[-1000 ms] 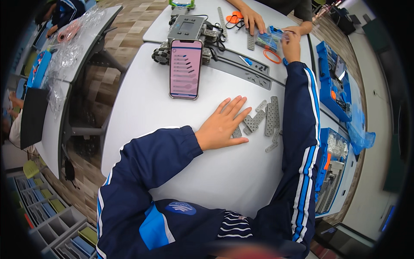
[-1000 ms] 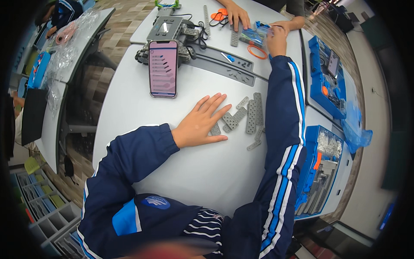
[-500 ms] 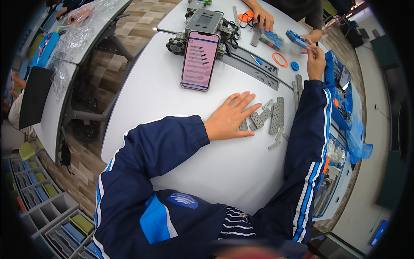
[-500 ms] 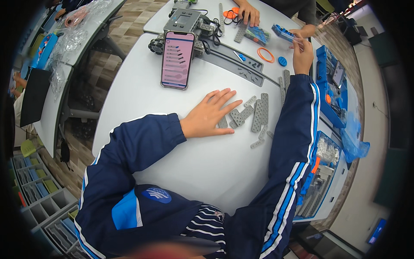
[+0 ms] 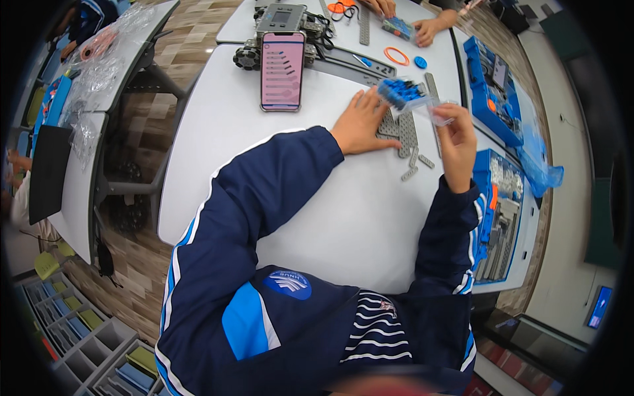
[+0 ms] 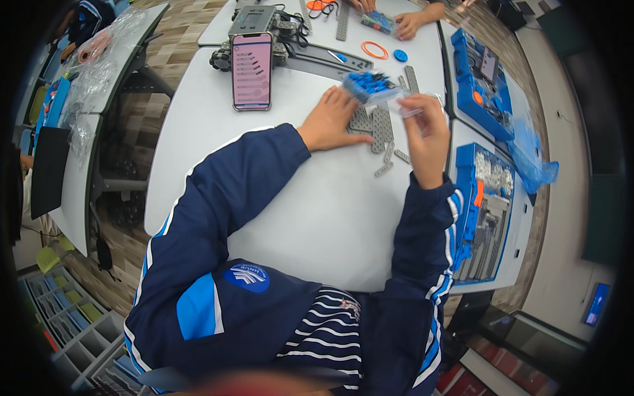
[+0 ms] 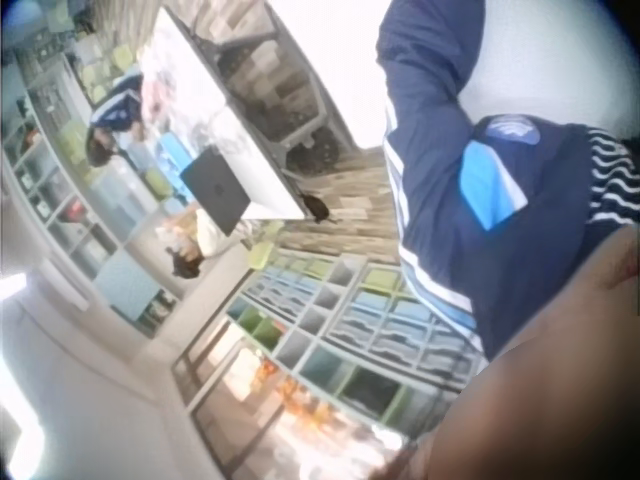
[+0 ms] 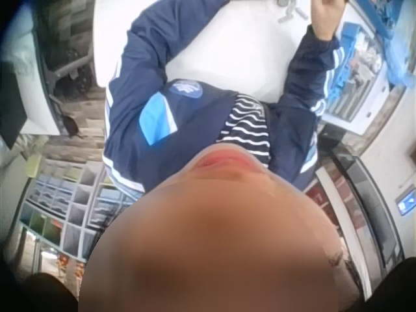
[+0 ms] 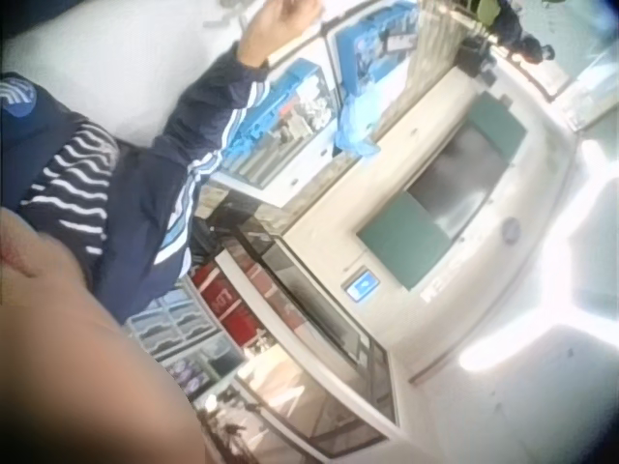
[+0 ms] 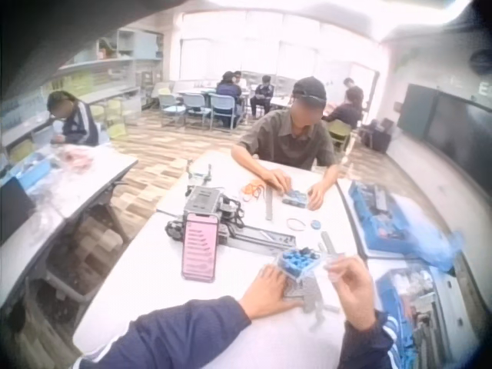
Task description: The person sorts small plastic components from a clear container onto a white table, then uses a smartphone to view a list of items. They continue to sort and handle small parts from multiple containers, organizing them on the table.
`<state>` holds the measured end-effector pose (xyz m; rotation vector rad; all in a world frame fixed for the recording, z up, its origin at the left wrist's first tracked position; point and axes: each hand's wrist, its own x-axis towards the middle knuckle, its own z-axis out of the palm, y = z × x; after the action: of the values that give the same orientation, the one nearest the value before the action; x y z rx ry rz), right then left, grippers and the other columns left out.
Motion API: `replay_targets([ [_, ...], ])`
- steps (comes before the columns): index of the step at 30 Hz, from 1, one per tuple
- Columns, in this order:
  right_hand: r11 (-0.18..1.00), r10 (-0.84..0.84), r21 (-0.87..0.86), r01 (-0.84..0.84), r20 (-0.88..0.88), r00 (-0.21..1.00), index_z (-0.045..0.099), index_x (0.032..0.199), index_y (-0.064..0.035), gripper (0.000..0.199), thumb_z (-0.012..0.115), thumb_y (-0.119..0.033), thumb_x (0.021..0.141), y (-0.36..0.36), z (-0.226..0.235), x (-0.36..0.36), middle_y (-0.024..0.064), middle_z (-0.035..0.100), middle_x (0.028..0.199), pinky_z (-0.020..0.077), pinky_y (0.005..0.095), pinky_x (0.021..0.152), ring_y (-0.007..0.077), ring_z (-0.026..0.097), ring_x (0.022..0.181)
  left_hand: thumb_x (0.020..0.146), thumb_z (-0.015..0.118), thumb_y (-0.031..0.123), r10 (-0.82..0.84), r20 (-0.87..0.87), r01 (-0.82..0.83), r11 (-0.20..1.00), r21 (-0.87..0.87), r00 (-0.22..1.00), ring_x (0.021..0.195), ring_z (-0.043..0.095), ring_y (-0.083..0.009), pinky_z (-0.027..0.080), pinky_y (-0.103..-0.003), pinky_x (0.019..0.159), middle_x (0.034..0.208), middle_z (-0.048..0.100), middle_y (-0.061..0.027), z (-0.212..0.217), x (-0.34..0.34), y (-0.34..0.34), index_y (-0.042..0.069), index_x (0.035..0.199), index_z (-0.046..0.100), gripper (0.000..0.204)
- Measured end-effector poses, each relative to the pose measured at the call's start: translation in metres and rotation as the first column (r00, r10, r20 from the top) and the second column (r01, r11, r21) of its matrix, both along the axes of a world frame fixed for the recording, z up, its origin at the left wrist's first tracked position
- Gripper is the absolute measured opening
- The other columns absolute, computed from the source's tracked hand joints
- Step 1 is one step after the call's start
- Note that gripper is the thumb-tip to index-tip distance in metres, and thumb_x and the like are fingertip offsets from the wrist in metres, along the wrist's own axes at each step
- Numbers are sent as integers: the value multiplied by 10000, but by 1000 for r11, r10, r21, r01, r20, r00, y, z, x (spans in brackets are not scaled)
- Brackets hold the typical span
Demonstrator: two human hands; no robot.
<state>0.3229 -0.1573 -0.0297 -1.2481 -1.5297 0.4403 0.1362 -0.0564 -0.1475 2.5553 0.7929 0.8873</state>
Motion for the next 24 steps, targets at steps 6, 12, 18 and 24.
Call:
replay_targets([
  [6, 989, 114, -76, -127, -160, 980, 645, 934, 24, 256, 477, 190, 836, -53, -34, -30, 115, 576, 1149, 505, 342, 1000, 255, 662, 1129, 792, 791, 167, 33, 304, 14, 989, -150, 952, 1370, 428, -418, 336, -441, 1190, 1440, 481, -253, 1, -53, -9, -12, 1498, 407, 824],
  [12, 962, 220, -140, -233, -97, 971, 609, 827, -5, 273, 423, 193, 819, -45, -63, -35, 115, 612, 1128, 495, 354, 998, 265, 666, 1125, 865, 649, 10, 46, 228, 13, 968, -250, 973, 1337, 511, -322, 374, -407, 1155, 1400, 586, -157, 15, -117, -54, 31, 1481, 469, 642],
  [18, 978, 159, -134, -162, -32, 987, 610, 768, 5, 276, 408, 193, 781, -40, -83, -32, 122, 676, 1103, 481, 341, 971, 265, 658, 1075, 907, 618, 3, 61, 268, 21, 957, -290, 962, 1177, 612, -297, 475, -370, 1022, 1261, 652, -137, 27, -120, -68, 29, 1290, 645, 384],
  [24, 988, 97, -110, -107, -97, 991, 654, 783, 6, 317, 386, 176, 772, -48, -95, -36, 123, 689, 1083, 467, 339, 976, 266, 647, 1077, 887, 696, 49, 82, 349, -18, 983, -183, 934, 1059, 634, -235, 511, -330, 881, 1146, 667, -91, 32, -93, -48, 67, 1133, 753, 253],
])
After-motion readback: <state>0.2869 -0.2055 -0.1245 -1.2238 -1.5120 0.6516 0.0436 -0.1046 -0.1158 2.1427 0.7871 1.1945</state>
